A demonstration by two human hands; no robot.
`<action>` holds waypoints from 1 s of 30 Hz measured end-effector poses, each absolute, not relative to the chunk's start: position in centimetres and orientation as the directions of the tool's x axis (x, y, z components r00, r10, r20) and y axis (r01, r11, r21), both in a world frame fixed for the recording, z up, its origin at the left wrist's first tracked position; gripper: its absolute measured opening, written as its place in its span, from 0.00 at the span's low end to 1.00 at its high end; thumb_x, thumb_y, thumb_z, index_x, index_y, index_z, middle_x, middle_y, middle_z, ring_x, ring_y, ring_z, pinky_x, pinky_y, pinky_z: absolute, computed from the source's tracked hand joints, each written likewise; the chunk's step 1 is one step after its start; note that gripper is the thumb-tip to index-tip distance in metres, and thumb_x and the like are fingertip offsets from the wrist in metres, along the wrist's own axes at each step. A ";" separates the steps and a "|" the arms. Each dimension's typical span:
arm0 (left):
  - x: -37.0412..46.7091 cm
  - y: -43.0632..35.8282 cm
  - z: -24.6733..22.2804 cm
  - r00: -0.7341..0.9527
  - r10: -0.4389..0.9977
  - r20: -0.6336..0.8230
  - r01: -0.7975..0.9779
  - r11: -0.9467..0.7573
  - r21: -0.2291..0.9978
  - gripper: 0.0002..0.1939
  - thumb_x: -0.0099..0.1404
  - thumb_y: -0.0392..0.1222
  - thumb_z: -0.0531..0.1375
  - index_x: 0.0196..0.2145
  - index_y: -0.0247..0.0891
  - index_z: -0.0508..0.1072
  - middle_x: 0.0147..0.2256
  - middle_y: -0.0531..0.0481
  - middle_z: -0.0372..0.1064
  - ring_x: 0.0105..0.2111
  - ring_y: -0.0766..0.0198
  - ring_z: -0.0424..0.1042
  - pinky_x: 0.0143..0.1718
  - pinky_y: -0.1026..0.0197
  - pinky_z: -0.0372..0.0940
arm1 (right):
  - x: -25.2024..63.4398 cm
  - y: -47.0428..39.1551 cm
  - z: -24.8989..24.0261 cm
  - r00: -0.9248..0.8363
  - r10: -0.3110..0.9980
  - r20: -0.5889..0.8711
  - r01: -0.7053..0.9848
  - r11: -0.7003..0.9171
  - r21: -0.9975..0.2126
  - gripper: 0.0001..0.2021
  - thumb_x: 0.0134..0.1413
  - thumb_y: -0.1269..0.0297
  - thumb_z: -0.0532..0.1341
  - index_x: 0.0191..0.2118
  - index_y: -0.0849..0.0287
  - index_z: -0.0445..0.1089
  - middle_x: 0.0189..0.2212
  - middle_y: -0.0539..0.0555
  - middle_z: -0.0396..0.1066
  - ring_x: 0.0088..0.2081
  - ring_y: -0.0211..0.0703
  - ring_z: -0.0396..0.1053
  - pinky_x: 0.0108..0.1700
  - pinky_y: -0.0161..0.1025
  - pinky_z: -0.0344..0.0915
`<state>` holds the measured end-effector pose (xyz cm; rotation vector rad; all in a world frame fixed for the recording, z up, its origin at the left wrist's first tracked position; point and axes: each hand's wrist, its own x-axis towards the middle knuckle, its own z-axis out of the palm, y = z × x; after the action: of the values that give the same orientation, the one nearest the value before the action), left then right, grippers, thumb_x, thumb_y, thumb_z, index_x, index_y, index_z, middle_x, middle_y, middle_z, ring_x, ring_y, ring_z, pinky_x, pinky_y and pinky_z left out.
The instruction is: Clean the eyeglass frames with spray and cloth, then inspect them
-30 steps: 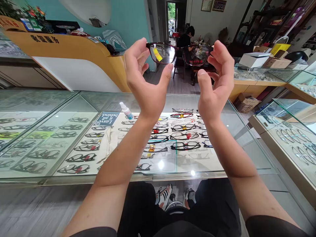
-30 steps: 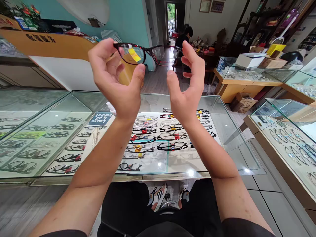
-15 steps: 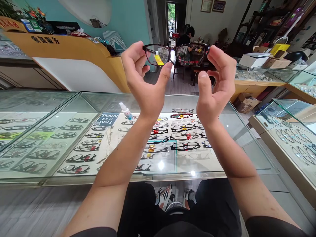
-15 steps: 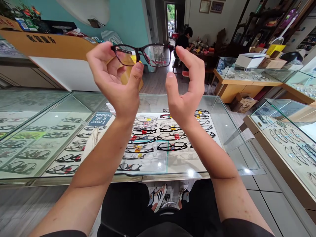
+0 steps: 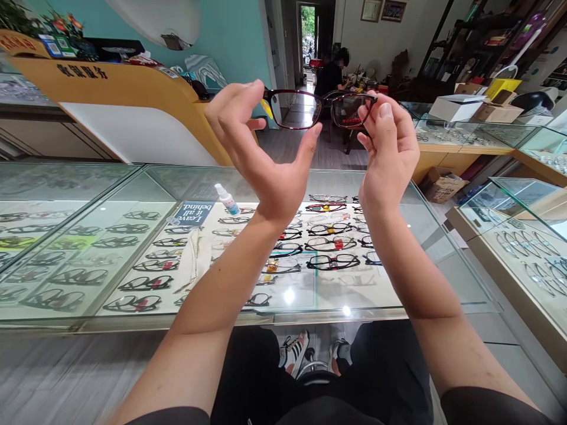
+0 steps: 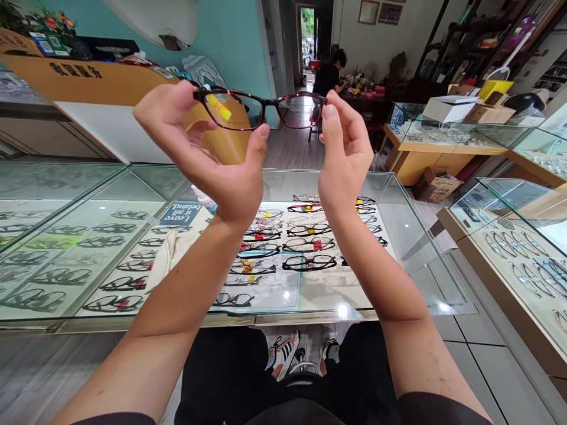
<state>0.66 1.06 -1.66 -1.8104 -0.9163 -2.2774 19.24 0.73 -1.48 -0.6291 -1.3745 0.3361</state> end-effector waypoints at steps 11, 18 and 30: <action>0.1 2.5 -2.0 -0.268 0.227 0.936 0.447 -0.831 0.330 0.46 0.64 0.80 0.63 0.68 0.55 0.56 0.69 0.42 0.54 0.72 0.43 0.60 0.66 0.41 0.68 | 17.7 -0.5 -0.7 0.310 0.576 0.757 0.130 0.762 -0.634 0.22 0.74 0.37 0.57 0.64 0.38 0.72 0.67 0.53 0.74 0.68 0.55 0.74 0.60 0.53 0.80; 0.2 2.4 -1.2 -0.273 0.158 0.949 0.410 -0.873 0.263 0.44 0.63 0.80 0.65 0.65 0.56 0.58 0.65 0.42 0.58 0.67 0.45 0.65 0.63 0.44 0.69 | 18.0 -0.2 -0.8 0.288 0.552 0.783 0.151 0.781 -0.606 0.24 0.75 0.36 0.56 0.65 0.38 0.73 0.67 0.53 0.74 0.66 0.55 0.76 0.63 0.54 0.78; -0.3 2.4 -1.1 -0.214 0.390 0.896 0.356 -0.823 0.443 0.48 0.61 0.81 0.64 0.69 0.57 0.58 0.70 0.42 0.61 0.74 0.43 0.61 0.70 0.40 0.65 | 18.4 -1.2 -0.4 0.186 0.618 0.764 0.139 0.753 -0.643 0.23 0.70 0.37 0.64 0.63 0.37 0.75 0.54 0.52 0.83 0.56 0.54 0.82 0.52 0.49 0.80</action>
<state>-0.30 2.43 -1.15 -1.9837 -0.9417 -2.2798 18.39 -1.17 -0.40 -0.6835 -1.3663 0.3770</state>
